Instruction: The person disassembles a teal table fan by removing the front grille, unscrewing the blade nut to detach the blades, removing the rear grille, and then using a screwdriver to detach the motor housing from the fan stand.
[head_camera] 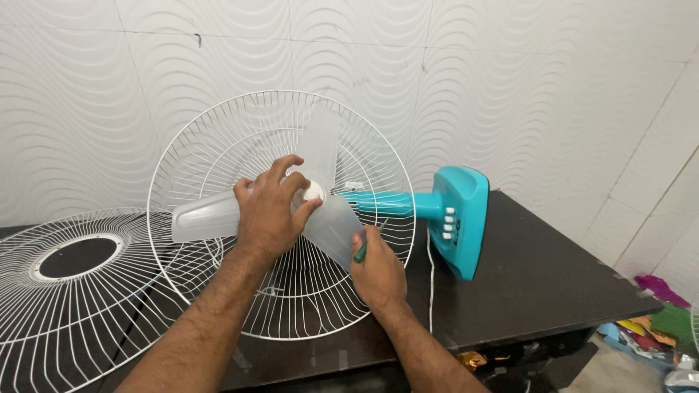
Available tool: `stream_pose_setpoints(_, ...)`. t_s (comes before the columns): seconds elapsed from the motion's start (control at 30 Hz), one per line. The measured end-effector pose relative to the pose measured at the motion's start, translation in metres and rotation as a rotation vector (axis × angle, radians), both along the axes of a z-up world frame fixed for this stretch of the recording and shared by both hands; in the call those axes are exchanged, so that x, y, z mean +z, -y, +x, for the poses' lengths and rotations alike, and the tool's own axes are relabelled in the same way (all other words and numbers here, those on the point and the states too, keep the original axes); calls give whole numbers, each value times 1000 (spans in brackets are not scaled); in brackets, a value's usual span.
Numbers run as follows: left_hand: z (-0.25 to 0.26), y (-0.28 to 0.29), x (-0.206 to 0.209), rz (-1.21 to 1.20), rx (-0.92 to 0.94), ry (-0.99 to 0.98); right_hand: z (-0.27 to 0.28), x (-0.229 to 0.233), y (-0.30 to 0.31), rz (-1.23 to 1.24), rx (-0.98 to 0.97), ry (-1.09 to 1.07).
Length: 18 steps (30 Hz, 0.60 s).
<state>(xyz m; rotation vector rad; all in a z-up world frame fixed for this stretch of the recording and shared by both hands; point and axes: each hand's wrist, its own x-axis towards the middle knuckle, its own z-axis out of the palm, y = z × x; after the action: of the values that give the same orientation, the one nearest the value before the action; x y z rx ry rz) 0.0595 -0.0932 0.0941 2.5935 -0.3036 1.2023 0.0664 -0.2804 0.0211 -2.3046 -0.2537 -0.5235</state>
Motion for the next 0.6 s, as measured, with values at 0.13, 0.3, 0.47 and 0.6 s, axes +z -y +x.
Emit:
stream_pose_setpoints(0.13, 3, -3, 4, 39, -4, -71, -2, 2, 0, -17, -3, -10)
stream_pose_setpoints(0.3, 6, -4, 9, 59, 29, -186, -2, 4, 0, -15, -6, -119)
stream_pose_setpoints(0.47, 4, -4, 10, 59, -22, -155, -1, 2, -1, 4, -11, -50)
stream_pose_setpoints(0.6, -1, 2, 3, 27, 7, -115, 0, -6, 0, 16, -12, 38)
